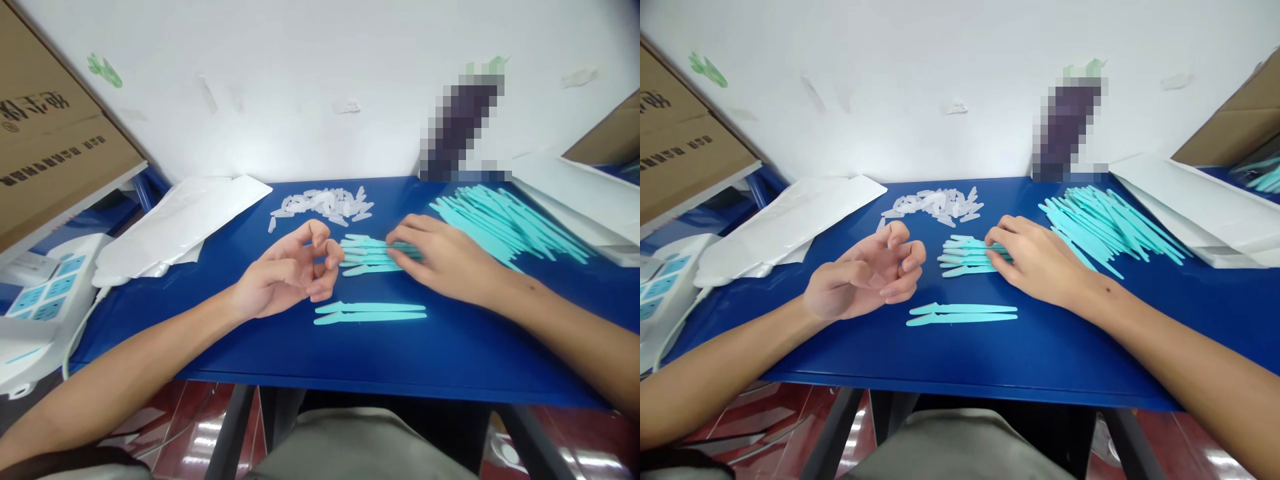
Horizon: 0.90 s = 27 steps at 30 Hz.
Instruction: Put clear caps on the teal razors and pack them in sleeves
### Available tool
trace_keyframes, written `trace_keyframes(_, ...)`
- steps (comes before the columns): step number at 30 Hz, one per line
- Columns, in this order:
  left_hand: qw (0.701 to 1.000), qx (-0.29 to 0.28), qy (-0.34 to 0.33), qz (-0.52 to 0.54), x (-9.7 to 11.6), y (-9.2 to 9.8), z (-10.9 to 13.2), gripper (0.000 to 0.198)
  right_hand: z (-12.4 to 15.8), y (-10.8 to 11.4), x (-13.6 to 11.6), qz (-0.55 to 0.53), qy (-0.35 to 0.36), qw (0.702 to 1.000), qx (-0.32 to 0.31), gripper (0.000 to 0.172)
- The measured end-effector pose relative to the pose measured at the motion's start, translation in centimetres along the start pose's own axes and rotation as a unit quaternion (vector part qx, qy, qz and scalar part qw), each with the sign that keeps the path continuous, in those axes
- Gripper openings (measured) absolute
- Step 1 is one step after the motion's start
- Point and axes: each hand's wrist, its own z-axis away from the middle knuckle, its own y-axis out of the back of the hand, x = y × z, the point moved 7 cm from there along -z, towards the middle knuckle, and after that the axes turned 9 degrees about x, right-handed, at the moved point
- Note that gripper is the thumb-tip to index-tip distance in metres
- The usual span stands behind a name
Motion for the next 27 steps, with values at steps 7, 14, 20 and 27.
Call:
trace_keyframes(7,0.999,-0.028,0.003,0.019,-0.3,-0.8,0.6,0.04,-0.1,1.4,-2.2,-0.056,0.066,0.995,0.041,0.02)
trace_keyframes(14,0.998,-0.058,-0.018,0.011,-0.7,-0.8,0.7,0.041,0.6,0.8,-5.1,-0.115,0.158,0.981,-0.019,0.021)
trace_keyframes(20,0.996,-0.081,-0.027,0.019,-0.9,-0.9,0.8,0.037,1.0,0.0,-5.5,-0.126,0.163,0.977,-0.054,0.02)
trace_keyframes(27,0.993,-0.101,-0.044,0.032,-0.9,-0.9,0.8,0.032,1.0,0.1,-5.6,-0.129,0.17,0.975,-0.059,0.02)
